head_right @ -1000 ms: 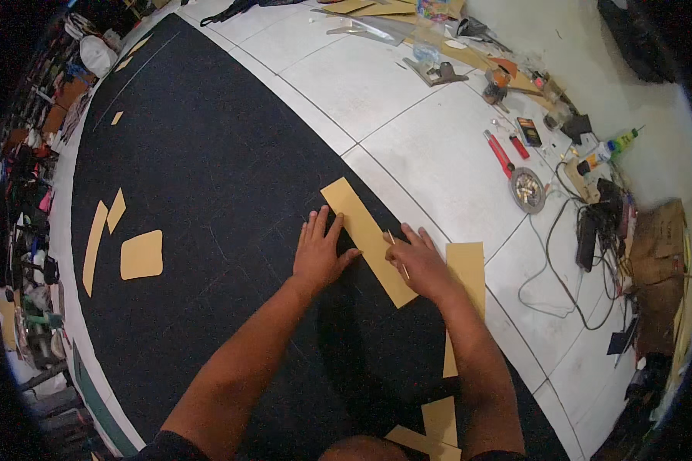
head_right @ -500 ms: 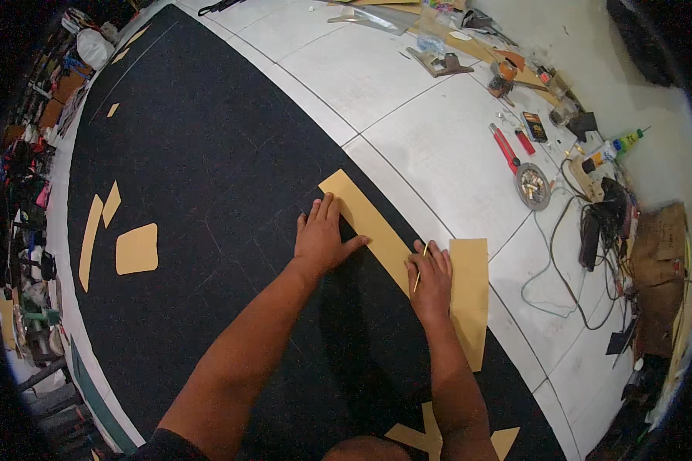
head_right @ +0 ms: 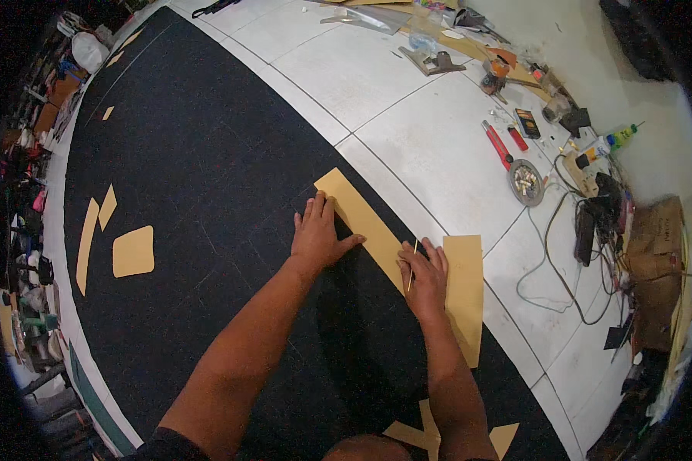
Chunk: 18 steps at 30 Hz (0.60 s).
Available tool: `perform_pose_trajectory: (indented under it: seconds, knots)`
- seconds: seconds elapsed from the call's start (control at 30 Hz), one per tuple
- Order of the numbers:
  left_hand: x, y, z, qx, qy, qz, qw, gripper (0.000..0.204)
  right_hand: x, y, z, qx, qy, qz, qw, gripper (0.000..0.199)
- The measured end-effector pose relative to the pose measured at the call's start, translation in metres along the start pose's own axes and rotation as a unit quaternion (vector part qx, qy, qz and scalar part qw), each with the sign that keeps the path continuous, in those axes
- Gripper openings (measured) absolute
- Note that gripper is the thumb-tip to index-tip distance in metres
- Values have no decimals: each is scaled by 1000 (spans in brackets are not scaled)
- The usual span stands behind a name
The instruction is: Trace yellow templates onto a large sheet of black material using a pencil.
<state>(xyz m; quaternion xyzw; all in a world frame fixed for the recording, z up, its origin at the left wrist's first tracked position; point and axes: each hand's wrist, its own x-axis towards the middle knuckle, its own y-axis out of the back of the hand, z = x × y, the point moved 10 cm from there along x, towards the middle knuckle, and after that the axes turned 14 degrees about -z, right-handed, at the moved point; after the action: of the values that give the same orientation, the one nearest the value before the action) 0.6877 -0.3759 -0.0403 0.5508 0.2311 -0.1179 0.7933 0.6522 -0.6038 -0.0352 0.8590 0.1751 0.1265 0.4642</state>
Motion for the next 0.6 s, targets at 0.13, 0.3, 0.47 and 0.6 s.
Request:
perform_pose_trajectory:
  seconds: [0.13,0.3,0.47,0.6]
  knots:
    - [2,-1,0,-14,-4,-12,1000,113,0,0,1,-1,-6,-5,1000,18]
    - [1,0,0,-21,1,-21,1000,113,0,0,1,8,-5,-4,1000,19]
    - [4,1,0,-29,0,-22,999,111,0,-1,3,9,-21,-15,1000,20]
    - [3,4,0,-28,3,-21,999,107,1,-1,-1,5,-11,-21,1000,22]
